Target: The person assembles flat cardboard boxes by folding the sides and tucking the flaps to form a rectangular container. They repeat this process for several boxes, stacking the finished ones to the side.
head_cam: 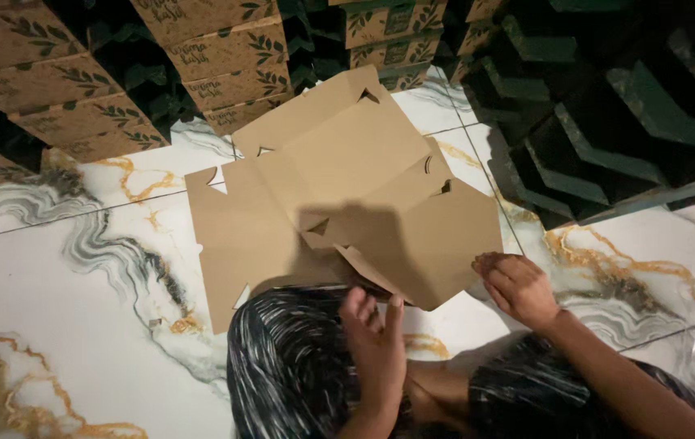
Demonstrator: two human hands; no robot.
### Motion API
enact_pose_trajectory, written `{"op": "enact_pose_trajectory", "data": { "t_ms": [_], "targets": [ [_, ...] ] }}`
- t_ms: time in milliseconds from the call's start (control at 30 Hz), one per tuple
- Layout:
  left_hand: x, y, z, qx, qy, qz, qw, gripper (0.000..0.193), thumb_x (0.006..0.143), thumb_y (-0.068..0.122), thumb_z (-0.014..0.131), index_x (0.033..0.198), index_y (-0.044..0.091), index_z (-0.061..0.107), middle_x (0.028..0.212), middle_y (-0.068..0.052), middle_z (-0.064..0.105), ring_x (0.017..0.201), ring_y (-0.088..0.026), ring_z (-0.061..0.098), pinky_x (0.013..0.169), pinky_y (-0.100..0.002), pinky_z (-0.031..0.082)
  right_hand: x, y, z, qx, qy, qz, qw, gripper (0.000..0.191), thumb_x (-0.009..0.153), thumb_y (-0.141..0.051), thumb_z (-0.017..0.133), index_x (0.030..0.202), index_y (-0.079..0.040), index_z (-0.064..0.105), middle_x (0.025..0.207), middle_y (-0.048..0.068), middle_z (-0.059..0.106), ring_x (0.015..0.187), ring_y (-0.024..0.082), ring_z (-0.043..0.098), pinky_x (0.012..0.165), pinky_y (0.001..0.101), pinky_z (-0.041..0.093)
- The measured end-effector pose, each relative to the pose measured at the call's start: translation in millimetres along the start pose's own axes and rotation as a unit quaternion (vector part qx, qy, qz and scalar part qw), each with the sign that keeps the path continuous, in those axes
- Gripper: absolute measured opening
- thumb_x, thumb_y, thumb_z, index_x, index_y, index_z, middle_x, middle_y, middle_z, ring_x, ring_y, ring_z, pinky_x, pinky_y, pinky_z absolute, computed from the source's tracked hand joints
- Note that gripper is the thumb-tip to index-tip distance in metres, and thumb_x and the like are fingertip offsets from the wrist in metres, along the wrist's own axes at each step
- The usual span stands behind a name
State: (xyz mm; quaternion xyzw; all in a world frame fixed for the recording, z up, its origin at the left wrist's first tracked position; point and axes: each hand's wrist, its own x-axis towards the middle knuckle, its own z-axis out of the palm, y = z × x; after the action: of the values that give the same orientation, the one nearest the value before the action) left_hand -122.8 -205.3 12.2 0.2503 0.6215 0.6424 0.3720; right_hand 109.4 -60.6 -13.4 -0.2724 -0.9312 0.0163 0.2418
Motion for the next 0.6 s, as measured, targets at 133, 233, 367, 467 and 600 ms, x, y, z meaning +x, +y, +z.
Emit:
{"op": "enact_pose_trajectory", "data": {
  "t_ms": [133,233,367,467,600],
  "targets": [
    [11.4,-14.1,5.5,-0.089,0.028,-0.333,0.938,0.072,0.084,0.034,0.079,0.136,0.001,0.041,0.122,-0.013,0.060,0.109,-0.023,0.057,0.095,-0.037,0.048,4.5,-10.9,-8.1,-0.005,0.010,-0.008,1.000,0.032,0.080,-0.005,0.070,0.112,-0.006,0.072,0.110,0.007,0.072,0.104,0.026,0.069,0.090,0.0400,0.053],
    [12.4,-31.6,14.7,-0.104,0.156,-0.171,0.967,0.075,0.081,0.032,0.083,0.134,-0.003,0.041,0.122,-0.012,0.057,0.110,-0.018,0.058,0.097,-0.033,0.048,4.7,-14.8,-13.5,-0.006,0.005,0.022,1.000,0.032,0.080,-0.006,0.070,0.112,-0.006,0.072,0.111,0.007,0.072,0.103,0.027,0.068,0.090,0.0398,0.053],
    [4.6,-54.6,26.0,-0.155,0.114,-0.292,0.937,0.060,0.084,0.032,0.080,0.124,-0.003,0.051,0.110,-0.012,0.057,0.098,-0.021,0.053,0.085,-0.038,0.050,2.5,-20.2,-17.9,0.008,0.027,0.038,0.999,0.030,0.082,-0.006,0.069,0.112,-0.006,0.071,0.114,0.007,0.072,0.109,0.026,0.068,0.092,0.0397,0.052],
    [12.1,-83.7,39.2,-0.213,0.062,-0.333,0.916,0.044,0.085,0.023,0.070,0.120,0.004,0.053,0.114,-0.009,0.063,0.099,-0.021,0.060,0.080,-0.038,0.051,0.4,-23.5,-20.2,0.045,0.003,0.036,0.998,0.030,0.082,-0.012,0.072,0.111,-0.008,0.071,0.115,0.008,0.071,0.109,0.026,0.067,0.092,0.0392,0.053],
    [27.8,-144.6,49.9,-0.119,0.090,-0.276,0.949,0.027,0.084,0.007,0.060,0.109,-0.004,0.057,0.107,-0.017,0.067,0.090,-0.028,0.065,0.074,-0.042,0.054,5.4,-13.3,-19.0,0.106,0.041,0.101,0.988,0.044,0.082,-0.017,0.072,0.123,-0.003,0.067,0.127,0.017,0.067,0.106,0.029,0.062,0.091,0.0398,0.049]
  ]
}}
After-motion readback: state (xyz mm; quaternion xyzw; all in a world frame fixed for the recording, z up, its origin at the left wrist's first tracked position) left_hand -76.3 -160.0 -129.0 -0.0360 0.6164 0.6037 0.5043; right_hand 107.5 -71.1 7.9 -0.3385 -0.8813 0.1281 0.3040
